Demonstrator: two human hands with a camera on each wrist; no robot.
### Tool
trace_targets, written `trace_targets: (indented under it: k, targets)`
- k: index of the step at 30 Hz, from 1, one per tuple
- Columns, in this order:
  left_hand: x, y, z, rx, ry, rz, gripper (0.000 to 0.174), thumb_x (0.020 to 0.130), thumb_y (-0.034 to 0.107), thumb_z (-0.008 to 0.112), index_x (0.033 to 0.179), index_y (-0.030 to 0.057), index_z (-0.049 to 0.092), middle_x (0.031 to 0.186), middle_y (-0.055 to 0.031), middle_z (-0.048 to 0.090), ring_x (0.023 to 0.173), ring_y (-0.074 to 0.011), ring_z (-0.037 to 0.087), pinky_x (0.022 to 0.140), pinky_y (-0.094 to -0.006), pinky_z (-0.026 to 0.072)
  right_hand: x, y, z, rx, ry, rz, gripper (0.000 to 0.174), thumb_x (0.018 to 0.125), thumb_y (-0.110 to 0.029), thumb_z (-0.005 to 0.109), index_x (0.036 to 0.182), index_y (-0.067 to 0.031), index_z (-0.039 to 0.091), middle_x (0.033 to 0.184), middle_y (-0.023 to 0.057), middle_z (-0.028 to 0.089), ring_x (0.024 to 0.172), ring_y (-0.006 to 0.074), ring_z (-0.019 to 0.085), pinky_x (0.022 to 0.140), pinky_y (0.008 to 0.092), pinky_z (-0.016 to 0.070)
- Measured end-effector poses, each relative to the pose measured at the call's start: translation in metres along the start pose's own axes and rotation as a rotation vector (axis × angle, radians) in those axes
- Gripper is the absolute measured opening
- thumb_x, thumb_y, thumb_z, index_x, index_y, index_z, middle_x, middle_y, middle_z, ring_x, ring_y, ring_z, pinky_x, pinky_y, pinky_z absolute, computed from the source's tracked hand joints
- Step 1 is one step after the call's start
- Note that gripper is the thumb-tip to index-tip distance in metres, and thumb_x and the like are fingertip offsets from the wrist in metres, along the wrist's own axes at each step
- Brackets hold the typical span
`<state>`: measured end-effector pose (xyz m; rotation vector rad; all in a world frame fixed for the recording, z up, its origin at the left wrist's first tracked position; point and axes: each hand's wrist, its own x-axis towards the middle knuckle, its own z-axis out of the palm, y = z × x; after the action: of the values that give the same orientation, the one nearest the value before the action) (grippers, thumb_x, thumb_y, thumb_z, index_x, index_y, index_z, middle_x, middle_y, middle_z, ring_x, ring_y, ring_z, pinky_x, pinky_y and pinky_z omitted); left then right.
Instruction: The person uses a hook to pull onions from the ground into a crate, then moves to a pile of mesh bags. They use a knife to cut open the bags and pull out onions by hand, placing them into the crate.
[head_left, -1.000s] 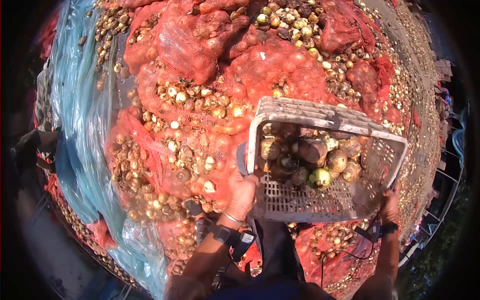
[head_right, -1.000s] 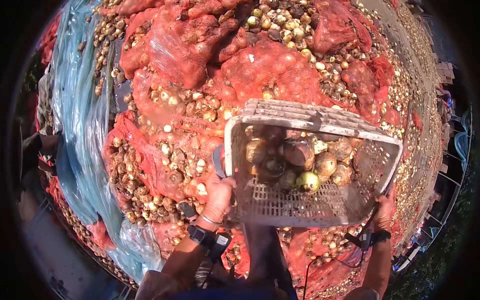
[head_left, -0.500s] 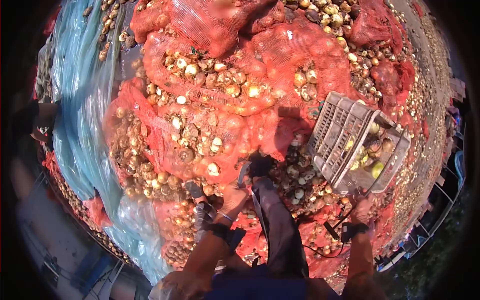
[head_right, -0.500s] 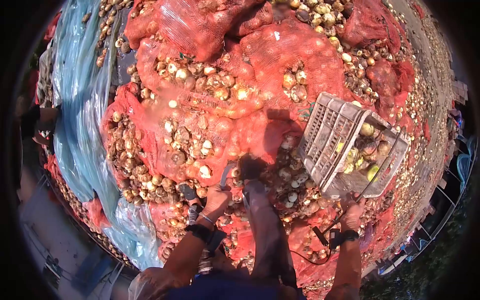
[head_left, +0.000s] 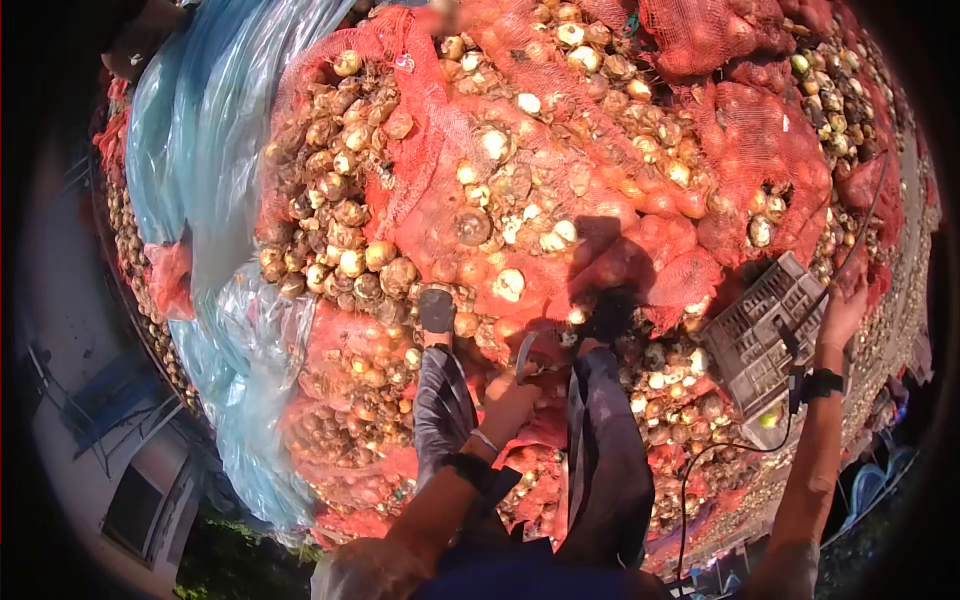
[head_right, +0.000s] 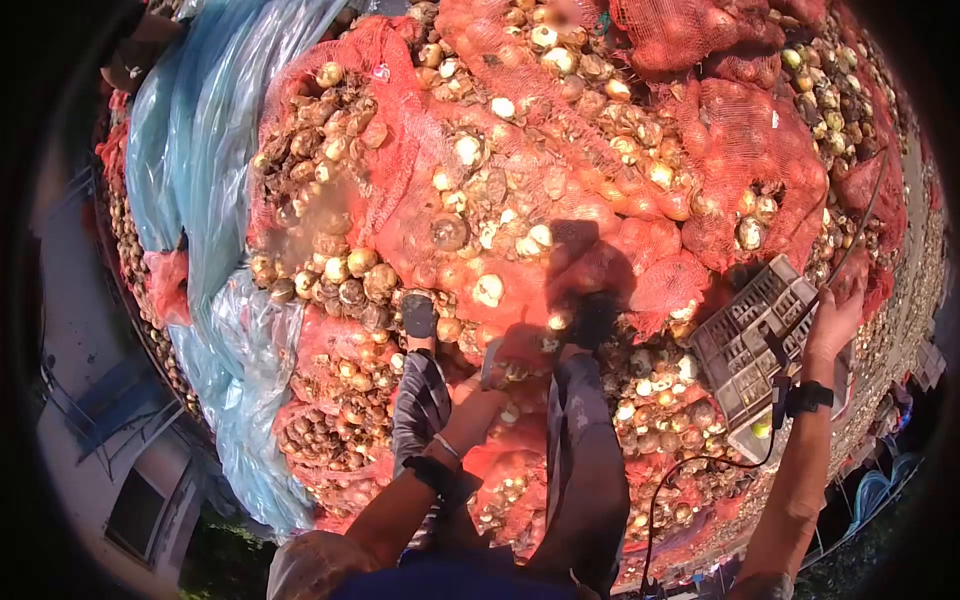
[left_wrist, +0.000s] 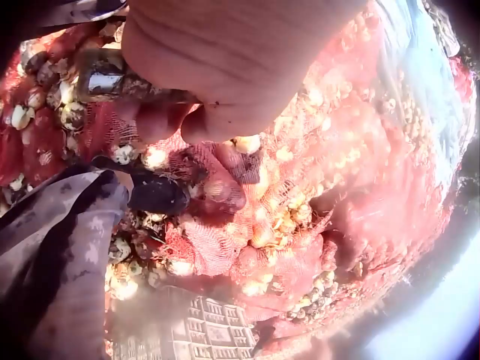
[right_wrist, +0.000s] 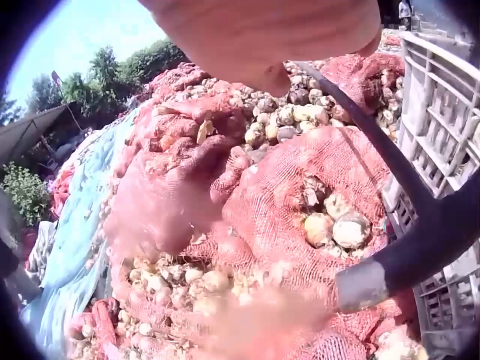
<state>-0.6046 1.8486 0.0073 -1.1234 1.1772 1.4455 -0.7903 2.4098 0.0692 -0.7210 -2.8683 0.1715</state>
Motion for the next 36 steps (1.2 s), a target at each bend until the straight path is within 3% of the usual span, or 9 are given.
trace_targets:
  k: [4, 7, 10, 15, 17, 22, 24, 28, 36]
  targets:
    - [0.034, -0.055, -0.002, -0.062, 0.121, 0.026, 0.041, 0.082, 0.01, 0.063, 0.121, 0.0007, 0.063, 0.077, -0.0081, 0.067, 0.056, -0.0126, 0.062, 0.051, -0.0281, 0.0505, -0.064, -0.187, 0.123, 0.588, -0.545, -0.005, 0.043, 0.085, -0.009, 0.07, 0.126, 0.0008, 0.059, 0.117, 0.0125, 0.064, 0.107, 0.0182, 0.06, 0.096, 0.0308, 0.0464]
    - [0.056, -0.064, -0.012, -0.24, 0.113, 0.044, 0.037, 0.083, 0.011, 0.064, 0.118, 0.0008, 0.065, 0.078, -0.0063, 0.067, 0.058, -0.0117, 0.062, 0.053, -0.0285, 0.0505, -0.164, -0.324, 0.198, 0.479, -0.908, -0.197, 0.038, 0.084, -0.009, 0.07, 0.12, -0.0002, 0.061, 0.102, 0.0099, 0.069, 0.096, 0.0174, 0.064, 0.089, 0.0302, 0.0503]
    - [0.058, -0.065, -0.024, -0.247, 0.05, 0.104, 0.036, 0.084, 0.011, 0.066, 0.118, -0.0002, 0.062, 0.077, -0.0035, 0.067, 0.059, -0.0102, 0.062, 0.054, -0.0281, 0.0502, -0.237, -0.41, 0.251, 0.459, -1.331, 0.026, 0.056, 0.074, -0.016, 0.075, 0.125, -0.0013, 0.058, 0.108, 0.0152, 0.066, 0.102, 0.0247, 0.064, 0.092, 0.0325, 0.0499]
    - [0.066, -0.041, -0.041, -0.838, 0.067, -0.084, 0.033, 0.084, 0.004, 0.063, 0.116, 0.0006, 0.057, 0.072, -0.0059, 0.064, 0.049, -0.0117, 0.055, 0.044, -0.0242, 0.044, -0.309, -0.46, 0.293, 0.258, -0.98, -0.38, 0.059, 0.07, -0.006, 0.073, 0.127, -0.0012, 0.054, 0.131, 0.0238, 0.052, 0.123, 0.0373, 0.05, 0.103, 0.0421, 0.0425]
    - [0.076, -0.033, -0.036, -1.077, 0.106, -0.159, 0.031, 0.086, 0.006, 0.065, 0.115, 0.0, 0.057, 0.075, -0.007, 0.064, 0.053, -0.013, 0.06, 0.046, -0.0269, 0.0497, -0.326, -0.468, 0.297, 0.302, -0.808, -0.784, 0.06, 0.072, -0.01, 0.073, 0.128, -0.002, 0.053, 0.133, 0.0238, 0.051, 0.124, 0.0388, 0.05, 0.104, 0.0421, 0.0429]
    - [0.08, -0.022, -0.026, -1.264, 0.049, -0.273, 0.033, 0.087, 0.008, 0.064, 0.119, 0.0058, 0.056, 0.083, -0.0092, 0.065, 0.055, -0.0167, 0.062, 0.045, -0.0283, 0.0483, -0.397, -0.556, 0.318, 0.387, -1.228, -0.737, 0.042, 0.08, -0.019, 0.066, 0.12, -0.0079, 0.059, 0.123, 0.0198, 0.056, 0.12, 0.0368, 0.052, 0.1, 0.0474, 0.043]
    - [0.08, -0.027, -0.028, -1.301, 0.066, -0.276, 0.032, 0.087, 0.008, 0.063, 0.118, 0.0059, 0.056, 0.083, -0.0089, 0.065, 0.055, -0.0164, 0.062, 0.045, -0.0282, 0.0482, -0.43, -0.584, 0.347, 0.333, -0.897, -1.264, 0.041, 0.079, -0.02, 0.068, 0.119, -0.0136, 0.062, 0.127, 0.0145, 0.057, 0.114, 0.034, 0.059, 0.088, 0.0441, 0.05]
    - [0.083, -0.026, -0.031, -1.371, -0.022, -0.265, 0.03, 0.087, 0.008, 0.062, 0.116, 0.008, 0.056, 0.082, -0.0064, 0.063, 0.056, -0.0147, 0.061, 0.046, -0.0274, 0.0481, -0.464, -0.616, 0.368, -0.078, -0.917, -1.589, 0.031, 0.074, -0.019, 0.068, 0.105, -0.0177, 0.064, 0.101, 0.0092, 0.061, 0.096, 0.0286, 0.064, 0.079, 0.0423, 0.0515]
    - [0.06, 0.004, -0.049, -1.395, -0.048, -0.412, 0.026, 0.086, 0.007, 0.061, 0.112, 0.0071, 0.057, 0.083, -0.0055, 0.063, 0.056, -0.013, 0.059, 0.046, -0.0264, 0.0463, -0.486, -0.663, 0.364, -0.002, -1.066, -1.511, 0.034, 0.085, -0.02, 0.058, 0.117, -0.012, 0.06, 0.09, 0.0117, 0.068, 0.086, 0.0296, 0.068, 0.071, 0.0421, 0.0522]
